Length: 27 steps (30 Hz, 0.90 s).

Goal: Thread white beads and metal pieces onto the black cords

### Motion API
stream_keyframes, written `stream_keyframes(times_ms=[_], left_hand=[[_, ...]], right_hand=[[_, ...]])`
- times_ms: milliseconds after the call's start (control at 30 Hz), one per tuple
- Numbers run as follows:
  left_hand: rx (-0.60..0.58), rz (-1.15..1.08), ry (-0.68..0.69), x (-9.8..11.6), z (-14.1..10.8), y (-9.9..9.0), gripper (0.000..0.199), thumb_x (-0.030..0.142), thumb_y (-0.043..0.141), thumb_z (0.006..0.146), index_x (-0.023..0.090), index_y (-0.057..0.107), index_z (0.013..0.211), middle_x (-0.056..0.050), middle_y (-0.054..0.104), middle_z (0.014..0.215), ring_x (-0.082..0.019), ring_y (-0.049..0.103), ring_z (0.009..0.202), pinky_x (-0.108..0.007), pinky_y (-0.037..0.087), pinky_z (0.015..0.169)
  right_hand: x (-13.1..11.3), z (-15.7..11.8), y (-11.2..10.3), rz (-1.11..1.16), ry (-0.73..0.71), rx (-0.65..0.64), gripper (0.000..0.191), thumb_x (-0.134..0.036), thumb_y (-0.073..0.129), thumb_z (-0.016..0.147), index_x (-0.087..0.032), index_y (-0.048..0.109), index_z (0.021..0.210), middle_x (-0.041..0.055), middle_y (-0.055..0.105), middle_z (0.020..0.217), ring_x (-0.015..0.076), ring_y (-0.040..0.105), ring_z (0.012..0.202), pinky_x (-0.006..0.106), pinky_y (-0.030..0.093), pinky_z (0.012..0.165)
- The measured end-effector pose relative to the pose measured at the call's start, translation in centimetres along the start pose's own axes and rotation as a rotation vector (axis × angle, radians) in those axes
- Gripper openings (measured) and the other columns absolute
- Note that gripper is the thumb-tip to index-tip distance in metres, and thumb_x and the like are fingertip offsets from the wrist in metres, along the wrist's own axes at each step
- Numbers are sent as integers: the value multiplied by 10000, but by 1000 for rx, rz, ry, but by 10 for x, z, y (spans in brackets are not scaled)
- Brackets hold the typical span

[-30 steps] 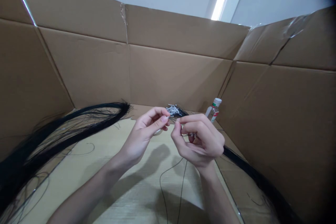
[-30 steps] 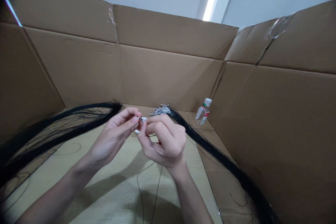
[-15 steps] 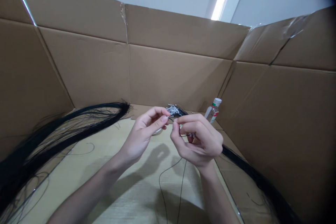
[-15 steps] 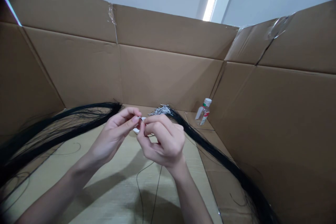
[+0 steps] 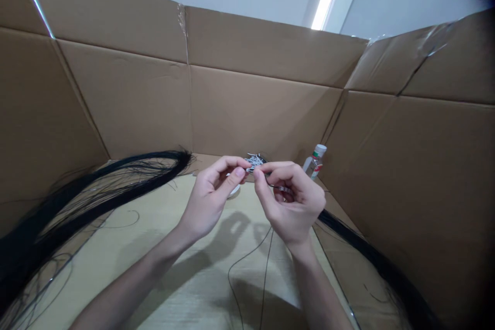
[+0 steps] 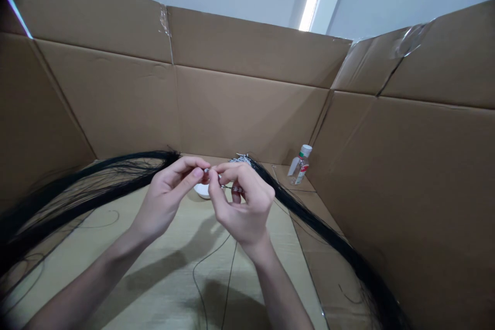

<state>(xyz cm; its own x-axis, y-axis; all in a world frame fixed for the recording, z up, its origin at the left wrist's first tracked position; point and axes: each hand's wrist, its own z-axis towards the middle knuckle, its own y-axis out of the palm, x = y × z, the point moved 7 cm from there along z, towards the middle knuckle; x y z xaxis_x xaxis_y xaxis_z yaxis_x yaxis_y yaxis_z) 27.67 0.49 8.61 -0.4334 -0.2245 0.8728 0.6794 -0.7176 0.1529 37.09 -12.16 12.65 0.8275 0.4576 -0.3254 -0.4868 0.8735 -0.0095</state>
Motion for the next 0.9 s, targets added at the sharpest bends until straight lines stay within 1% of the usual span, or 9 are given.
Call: stream_keyframes(times_ms=[133,200,267,333,467,567,700,800,900], left_hand=[[2,30,63,4,-3,-2,154,326,699,984,238,805,1053,-51,758,1064,-197,690,995,-265,534,851],[-38,0,99,5,-5,-1,187,326,678,996,255,814,1103,-55,760,1124,-218,685,1071,-289,529,929],[-69,-11,121,7,-6,-1,210,327,671,998,279,814,1144,-53,756,1170,-228,677,1111,-297,526,944],[-60,30,125,10,-7,-1,200,316,685,990,292,821,1135,-52,756,1160,-221,677,1080,-282,534,874],[65,169,168,19,-5,-5,139,247,732,951,281,855,1007,-46,745,991,-178,660,929,-240,508,715],[142,197,177,21,-4,-9,119,246,779,919,283,851,1007,-23,744,947,-150,667,874,-226,517,724],[165,153,123,17,-3,-12,282,304,830,885,258,779,1159,-12,794,964,-163,737,885,-250,569,802],[166,174,144,19,-4,-12,372,310,839,879,228,703,1216,-13,802,931,-173,760,892,-251,578,790],[191,208,193,21,-5,-15,395,279,848,869,228,626,1191,6,796,894,-156,764,849,-235,576,760]], right_hand=[[5,-4,3,-5,21,36,254,-97,756,868,-205,557,755,-13,761,806,57,491,448,214,314,359],[9,-6,3,16,59,62,255,-114,766,870,-209,553,766,-14,769,817,61,514,448,212,319,350],[13,-7,2,40,89,90,259,-129,777,868,-213,552,771,-10,774,823,76,570,470,210,335,345],[14,-8,2,68,113,97,259,-133,786,863,-213,556,774,-1,779,826,104,651,532,205,376,357],[18,-6,7,173,199,50,252,-137,804,851,-208,569,797,12,786,809,165,756,688,196,451,402],[21,-4,10,234,239,12,237,-135,805,847,-202,577,837,17,792,806,140,709,607,193,371,359],[23,-2,13,235,260,-55,255,-135,822,833,-198,600,943,27,808,882,64,487,431,217,255,330],[25,-2,14,230,271,-98,245,-142,823,838,-196,615,955,25,803,866,71,504,462,216,259,343],[26,-3,13,211,273,-116,223,-143,806,845,-204,619,950,7,782,847,69,491,478,205,252,348]])
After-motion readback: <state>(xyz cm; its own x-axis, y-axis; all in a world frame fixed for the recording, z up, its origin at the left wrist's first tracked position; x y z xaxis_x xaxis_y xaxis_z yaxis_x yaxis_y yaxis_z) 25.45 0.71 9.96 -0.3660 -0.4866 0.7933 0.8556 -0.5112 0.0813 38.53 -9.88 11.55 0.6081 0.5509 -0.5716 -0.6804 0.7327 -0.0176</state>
